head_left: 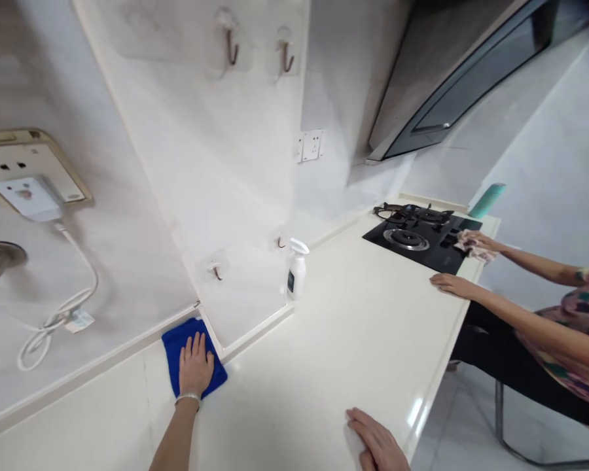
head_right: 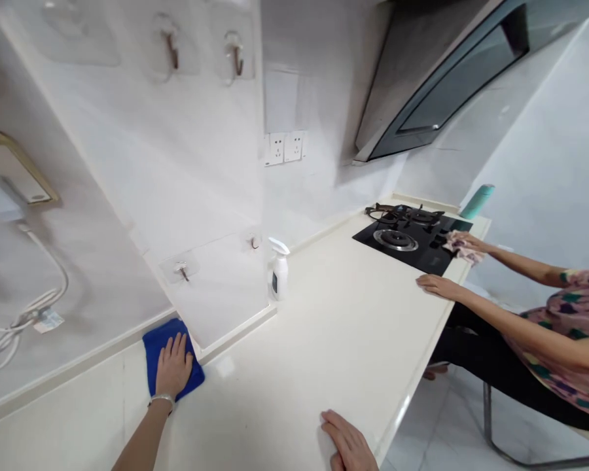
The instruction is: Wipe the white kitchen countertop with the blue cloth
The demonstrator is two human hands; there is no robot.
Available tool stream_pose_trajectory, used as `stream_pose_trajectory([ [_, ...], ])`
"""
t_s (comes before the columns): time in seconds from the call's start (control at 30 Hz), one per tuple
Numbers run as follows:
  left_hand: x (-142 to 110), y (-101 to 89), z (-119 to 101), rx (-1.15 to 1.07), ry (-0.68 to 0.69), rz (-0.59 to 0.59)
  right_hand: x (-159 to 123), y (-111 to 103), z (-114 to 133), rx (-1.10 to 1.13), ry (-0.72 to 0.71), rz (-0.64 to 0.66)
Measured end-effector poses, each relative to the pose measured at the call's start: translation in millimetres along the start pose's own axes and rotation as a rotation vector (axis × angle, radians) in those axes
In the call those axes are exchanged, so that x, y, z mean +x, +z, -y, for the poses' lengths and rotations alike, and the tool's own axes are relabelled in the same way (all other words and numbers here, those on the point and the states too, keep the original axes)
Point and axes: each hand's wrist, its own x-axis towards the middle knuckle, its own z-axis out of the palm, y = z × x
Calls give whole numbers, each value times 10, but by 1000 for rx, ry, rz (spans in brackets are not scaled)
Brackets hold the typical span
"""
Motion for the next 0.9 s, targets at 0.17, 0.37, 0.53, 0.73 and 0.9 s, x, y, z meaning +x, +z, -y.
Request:
stream_pose_trajectory([
  [0.17,-558,-126,-214,69,4,-18,-14,63,58,-9,54,-31],
  [0.37,-1270,-246,-497,93,-13,-42,-51,126,79,8,127,-30],
  [0.53,-1992,-331,-744,141,15,-32,-105,175,44,31,107,-68],
  [0.73,-2582,-376,-814,176,2,-37,-143,177,-11,18,-6,-109],
  [0.9,-2312,-444,-748,128,-101,-47,-116,138,-43,-2,-97,-144],
])
